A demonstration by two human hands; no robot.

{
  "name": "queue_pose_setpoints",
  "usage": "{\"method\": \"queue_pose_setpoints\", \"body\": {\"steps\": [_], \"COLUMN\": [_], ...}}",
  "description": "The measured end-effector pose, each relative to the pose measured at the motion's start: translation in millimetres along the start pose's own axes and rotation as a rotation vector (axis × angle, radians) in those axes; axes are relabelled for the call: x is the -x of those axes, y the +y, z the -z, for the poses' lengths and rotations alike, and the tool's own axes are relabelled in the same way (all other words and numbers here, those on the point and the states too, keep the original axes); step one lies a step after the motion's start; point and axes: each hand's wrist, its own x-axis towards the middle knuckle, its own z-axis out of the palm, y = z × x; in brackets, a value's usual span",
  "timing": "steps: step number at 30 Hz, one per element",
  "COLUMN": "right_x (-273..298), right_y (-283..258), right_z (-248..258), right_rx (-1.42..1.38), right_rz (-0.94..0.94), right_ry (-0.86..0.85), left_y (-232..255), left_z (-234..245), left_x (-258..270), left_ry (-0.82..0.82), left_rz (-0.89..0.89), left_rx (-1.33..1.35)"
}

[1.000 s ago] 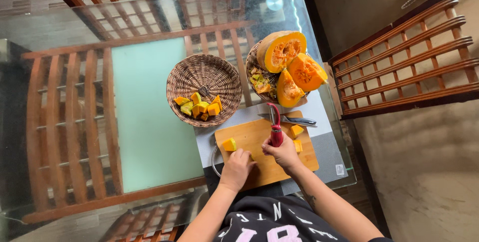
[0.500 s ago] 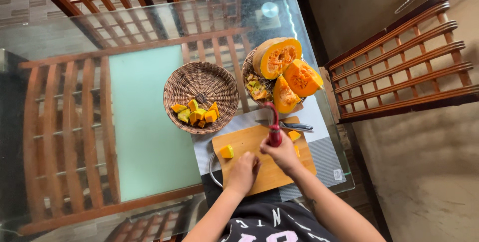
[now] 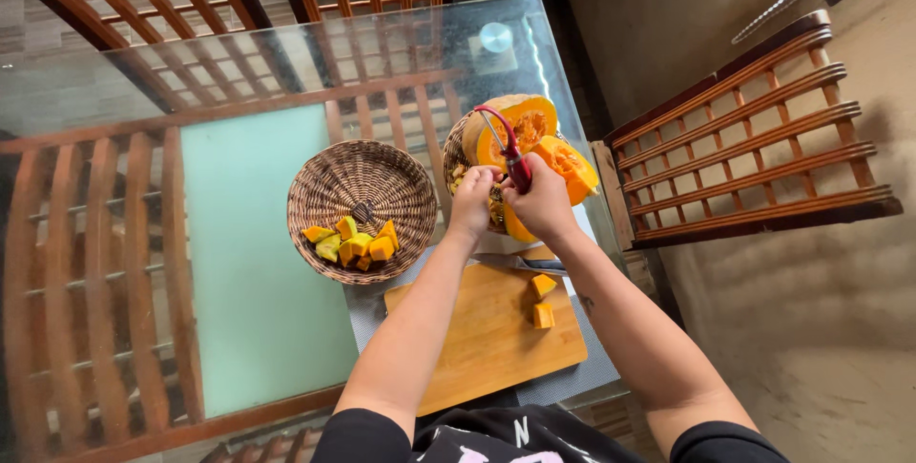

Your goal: The person peels small pumpkin pieces using a red peeler on a wooden cutting board. Peeled pieces are placed into a woven basket while peels are discarded into a separate basket. The person handles the pumpkin pieces one at a time and continues peeling throughout the clip.

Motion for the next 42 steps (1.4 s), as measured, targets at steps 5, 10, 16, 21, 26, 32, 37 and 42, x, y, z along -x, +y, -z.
{"method": "queue_pose_setpoints", "body": {"steps": [5,10,16,21,26,32,37,42], "right_x": [-10,-17,-15,2,49,114,146,158], "right_y": [12,12,17,29,44,61,67,64], "right_z": [-1,-4,-14,-25,-46,-82,-107,-118], "right_rx": [-0.076,-0.165,-0.521,-0.665,-0.608,-0.651,-0.637,-0.650], "right_rz": [0.017,-0.043,-0.114,-0.107,-0.135,-0.414,-0.483,-0.511], "right_ry": [-0.020,-0.051,-0.097,-0.095,-0.157,-0.346,-0.386,-0.367], "left_y": [7,40,49,56,97,135,111,94], "left_z": [0,0,-4,7,27,80,104,125], "left_x": [3,13,12,29,101,216,252,241], "left_ry": [-0.067,-0.077,-0.015,-0.059,-0.056,0.088,0.083,0.131], "left_rz": [-0.019,0.101,0.140,-0.017,-0.209,-0.298,-0.203,-0.242], "left_rx": [0.295,0.225,0.337,0.203,-0.436,-1.133,-1.152,-1.032]}}
